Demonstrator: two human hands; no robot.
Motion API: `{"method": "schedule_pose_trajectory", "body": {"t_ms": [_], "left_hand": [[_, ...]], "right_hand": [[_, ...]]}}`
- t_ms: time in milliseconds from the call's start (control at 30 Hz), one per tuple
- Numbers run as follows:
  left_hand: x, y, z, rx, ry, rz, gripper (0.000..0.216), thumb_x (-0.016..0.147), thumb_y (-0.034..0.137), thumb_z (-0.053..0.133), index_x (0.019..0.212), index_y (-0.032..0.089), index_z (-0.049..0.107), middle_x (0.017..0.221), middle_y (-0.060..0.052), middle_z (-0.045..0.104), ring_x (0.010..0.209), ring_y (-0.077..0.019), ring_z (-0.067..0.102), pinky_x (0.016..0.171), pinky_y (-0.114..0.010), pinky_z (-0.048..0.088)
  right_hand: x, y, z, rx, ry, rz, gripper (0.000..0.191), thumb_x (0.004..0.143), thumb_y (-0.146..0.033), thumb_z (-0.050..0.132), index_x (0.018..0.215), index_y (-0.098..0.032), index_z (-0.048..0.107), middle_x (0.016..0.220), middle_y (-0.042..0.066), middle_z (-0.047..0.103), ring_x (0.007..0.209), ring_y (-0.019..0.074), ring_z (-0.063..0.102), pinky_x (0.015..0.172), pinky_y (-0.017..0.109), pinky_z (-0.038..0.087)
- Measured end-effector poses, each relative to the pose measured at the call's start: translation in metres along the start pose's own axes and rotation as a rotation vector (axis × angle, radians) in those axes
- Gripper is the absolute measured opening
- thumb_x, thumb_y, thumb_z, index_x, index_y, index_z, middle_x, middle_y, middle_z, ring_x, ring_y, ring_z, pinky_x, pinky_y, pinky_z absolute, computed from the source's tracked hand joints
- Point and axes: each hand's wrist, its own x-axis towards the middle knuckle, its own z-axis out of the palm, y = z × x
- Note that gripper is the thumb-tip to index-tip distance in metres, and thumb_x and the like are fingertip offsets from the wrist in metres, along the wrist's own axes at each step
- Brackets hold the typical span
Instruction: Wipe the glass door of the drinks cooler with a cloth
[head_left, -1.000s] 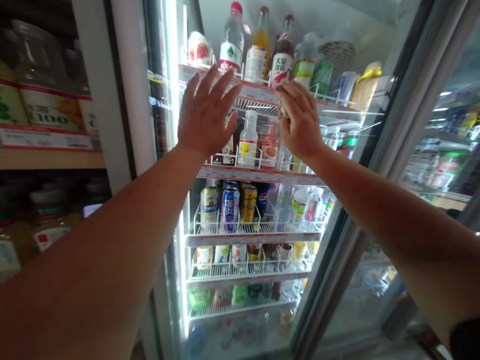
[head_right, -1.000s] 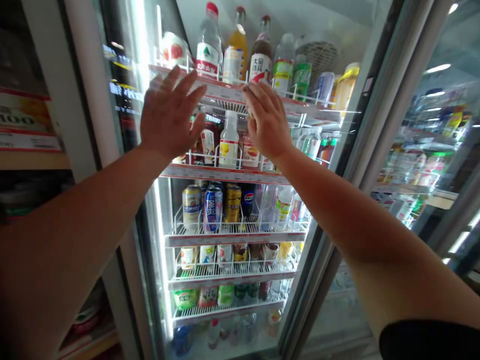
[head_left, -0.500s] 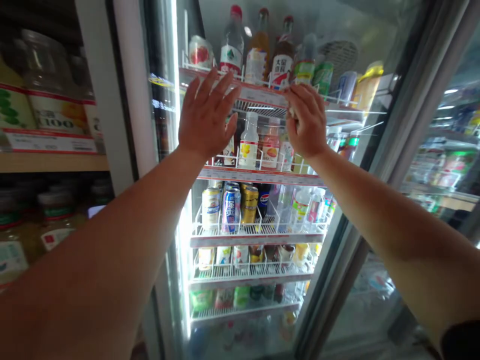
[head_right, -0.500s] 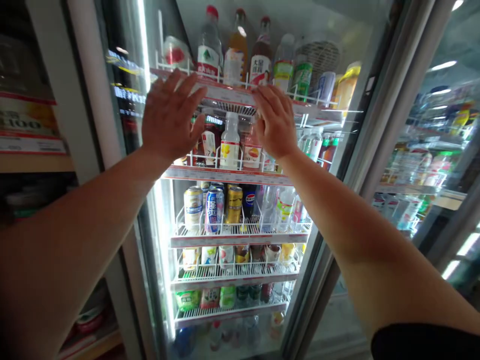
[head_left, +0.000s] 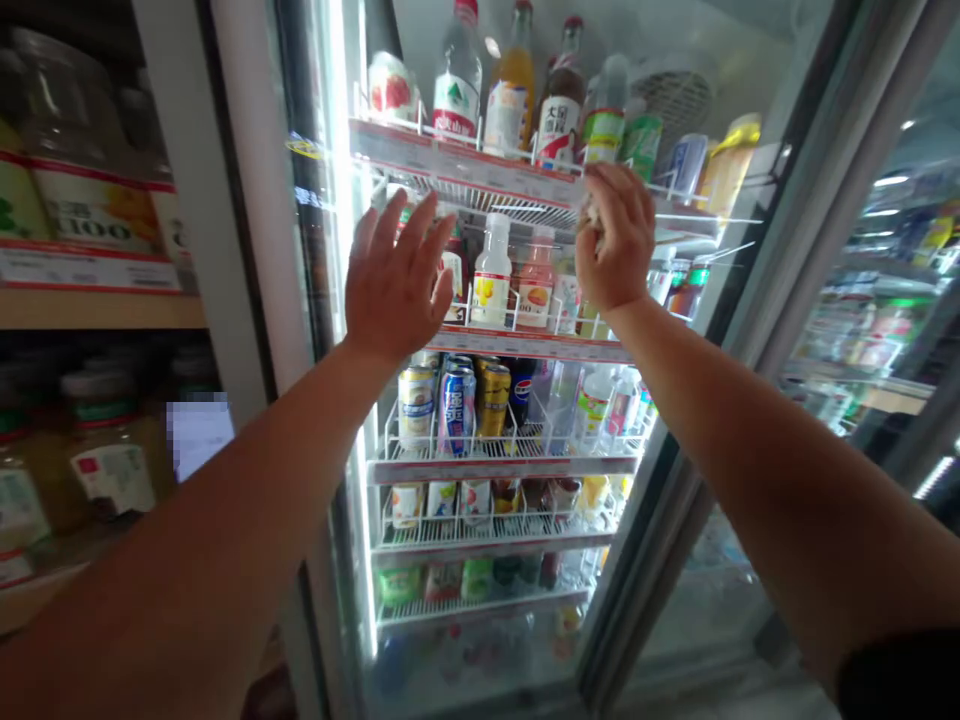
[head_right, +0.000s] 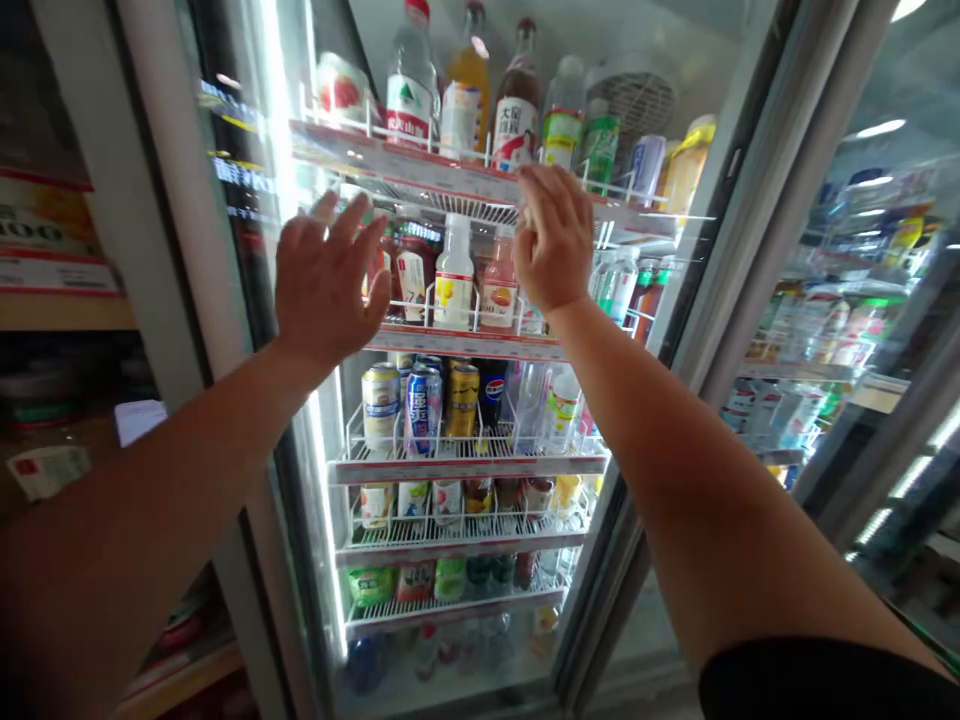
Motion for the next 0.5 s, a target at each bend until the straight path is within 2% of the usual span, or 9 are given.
{"method": "schedule_pose_trajectory", "body": {"t_ms": [67, 100, 133, 200, 300, 333, 400, 500], "left_hand": [[-0.023, 0.007, -0.002, 0.007, -0.011, -0.018, 0.062, 0.100, 0.041, 0.035, 0.160, 0.044, 0.022, 0.169, 0.017, 0.017, 0.160, -0.0208, 0.013, 0.134, -0.055, 0.011], [-0.033, 0.010, -0.002, 0.008, -0.011, -0.037, 0.064, 0.100, 0.039, 0.036, 0.161, 0.045, 0.019, 0.169, 0.016, 0.017, 0.160, -0.0217, 0.012, 0.134, -0.057, 0.011], [-0.040, 0.013, -0.001, 0.008, -0.007, -0.055, 0.066, 0.100, 0.038, 0.038, 0.162, 0.046, 0.017, 0.169, 0.014, 0.016, 0.160, -0.0225, 0.012, 0.133, -0.059, 0.011], [-0.049, 0.016, 0.001, 0.011, 0.015, -0.072, 0.069, 0.100, 0.036, 0.039, 0.162, 0.047, 0.013, 0.169, 0.013, 0.016, 0.159, -0.0227, 0.011, 0.133, -0.060, 0.011], [-0.053, 0.017, 0.004, 0.048, 0.060, -0.040, 0.069, 0.101, 0.033, 0.040, 0.163, 0.045, 0.011, 0.169, 0.008, 0.020, 0.159, -0.0206, 0.011, 0.132, -0.058, 0.015], [-0.053, 0.016, 0.005, 0.058, 0.075, -0.025, 0.068, 0.102, 0.033, 0.040, 0.163, 0.042, 0.013, 0.169, 0.005, 0.022, 0.159, -0.0205, 0.011, 0.132, -0.057, 0.015], [-0.053, 0.015, 0.007, 0.049, 0.093, -0.010, 0.065, 0.102, 0.032, 0.041, 0.163, 0.036, 0.020, 0.168, 0.001, 0.027, 0.159, -0.0217, 0.013, 0.133, -0.055, 0.014], [-0.053, 0.014, 0.007, -0.006, 0.098, -0.021, 0.061, 0.102, 0.031, 0.042, 0.162, 0.032, 0.029, 0.168, -0.001, 0.030, 0.159, -0.0240, 0.015, 0.133, -0.054, 0.010]], "right_hand": [[-0.004, -0.015, -0.008, 0.032, -0.260, -0.149, 0.052, 0.098, -0.042, 0.041, 0.148, -0.034, 0.053, 0.150, 0.000, 0.058, 0.147, 0.0276, 0.045, 0.127, 0.057, 0.028], [-0.007, -0.021, -0.011, 0.046, -0.356, -0.200, 0.052, 0.097, -0.041, 0.043, 0.149, -0.035, 0.052, 0.151, -0.001, 0.058, 0.148, 0.0271, 0.044, 0.127, 0.058, 0.028], [-0.008, -0.025, -0.013, 0.053, -0.396, -0.220, 0.053, 0.097, -0.041, 0.044, 0.149, -0.037, 0.050, 0.152, -0.001, 0.057, 0.148, 0.0265, 0.044, 0.127, 0.057, 0.029], [-0.011, -0.028, -0.012, 0.041, -0.330, -0.178, 0.054, 0.099, -0.040, 0.044, 0.152, -0.036, 0.047, 0.155, 0.001, 0.054, 0.149, 0.0261, 0.043, 0.127, 0.055, 0.031], [-0.014, -0.022, -0.005, -0.020, -0.086, -0.032, 0.055, 0.102, -0.037, 0.036, 0.157, -0.032, 0.039, 0.157, 0.006, 0.050, 0.151, 0.0276, 0.039, 0.127, 0.058, 0.030], [-0.015, -0.021, -0.004, -0.036, -0.043, -0.012, 0.055, 0.103, -0.035, 0.033, 0.158, -0.030, 0.038, 0.157, 0.007, 0.050, 0.152, 0.0280, 0.039, 0.126, 0.059, 0.030], [-0.019, -0.024, -0.005, -0.044, -0.071, -0.065, 0.054, 0.103, -0.031, 0.032, 0.157, -0.026, 0.040, 0.155, 0.008, 0.052, 0.151, 0.0279, 0.040, 0.126, 0.058, 0.031], [-0.027, -0.036, -0.015, 0.009, -0.319, -0.306, 0.052, 0.103, -0.032, 0.039, 0.154, -0.028, 0.044, 0.153, 0.004, 0.056, 0.149, 0.0251, 0.044, 0.125, 0.052, 0.036]]}}
